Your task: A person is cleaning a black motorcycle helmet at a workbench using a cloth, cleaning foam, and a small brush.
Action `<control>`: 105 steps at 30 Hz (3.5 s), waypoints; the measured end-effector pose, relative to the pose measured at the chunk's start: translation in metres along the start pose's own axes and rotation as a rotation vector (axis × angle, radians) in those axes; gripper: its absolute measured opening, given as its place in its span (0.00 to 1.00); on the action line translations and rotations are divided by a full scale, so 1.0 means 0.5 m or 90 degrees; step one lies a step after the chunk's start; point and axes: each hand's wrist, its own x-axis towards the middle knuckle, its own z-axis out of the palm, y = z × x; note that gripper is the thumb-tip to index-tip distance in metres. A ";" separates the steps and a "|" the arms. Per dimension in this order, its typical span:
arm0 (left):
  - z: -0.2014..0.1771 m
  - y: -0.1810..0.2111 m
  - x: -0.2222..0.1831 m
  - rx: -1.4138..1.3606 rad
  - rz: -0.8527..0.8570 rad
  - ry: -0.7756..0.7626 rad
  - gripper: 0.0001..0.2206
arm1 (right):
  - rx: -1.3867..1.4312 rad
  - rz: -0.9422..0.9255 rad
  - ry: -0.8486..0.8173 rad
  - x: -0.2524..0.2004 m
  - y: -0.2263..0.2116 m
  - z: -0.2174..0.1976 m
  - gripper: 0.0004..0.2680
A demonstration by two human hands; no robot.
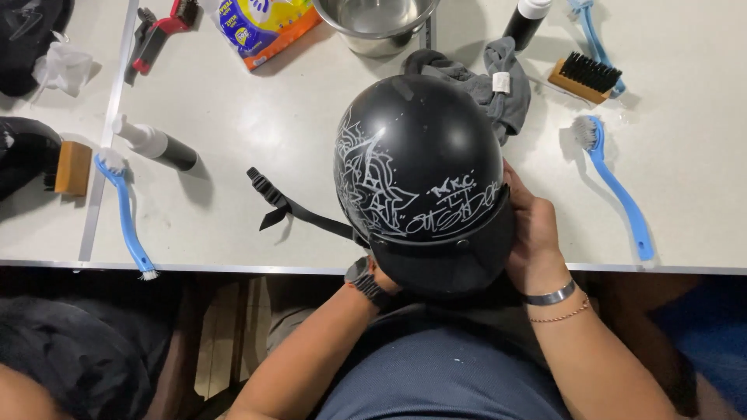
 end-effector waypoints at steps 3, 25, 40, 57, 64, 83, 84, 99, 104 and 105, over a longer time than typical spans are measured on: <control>-0.004 0.004 0.003 -0.155 -0.065 -0.030 0.45 | 0.075 -0.026 -0.040 0.044 0.026 -0.050 0.18; -0.044 0.074 0.112 0.123 -0.211 0.070 0.18 | 0.081 0.038 0.032 0.100 -0.009 0.062 0.07; -0.046 0.097 0.077 0.202 -0.240 0.088 0.28 | -0.436 -0.318 0.029 -0.070 0.030 -0.080 0.10; -0.084 0.113 -0.031 -0.015 -0.208 -0.162 0.17 | -0.634 -0.618 -0.074 -0.149 0.052 -0.086 0.04; -0.138 -0.069 -0.161 0.665 -0.314 -0.424 0.20 | -1.030 0.409 -0.108 -0.111 0.125 -0.156 0.25; -0.006 -0.037 -0.033 0.740 -0.636 -0.526 0.35 | -0.866 0.134 -0.200 -0.103 0.134 -0.151 0.14; -0.017 -0.056 -0.039 0.755 -0.617 -0.530 0.33 | -0.983 0.195 -0.153 -0.099 0.144 -0.134 0.21; 0.033 0.053 -0.060 0.700 -0.332 -0.599 0.19 | -0.877 0.103 -0.191 -0.110 0.196 -0.132 0.13; -0.008 -0.015 -0.081 0.631 -0.228 -0.529 0.11 | -0.879 -0.020 -0.282 -0.135 0.173 -0.117 0.10; -0.007 0.020 -0.084 0.609 -0.221 -0.545 0.19 | -0.854 -0.023 -0.299 -0.152 0.161 -0.109 0.10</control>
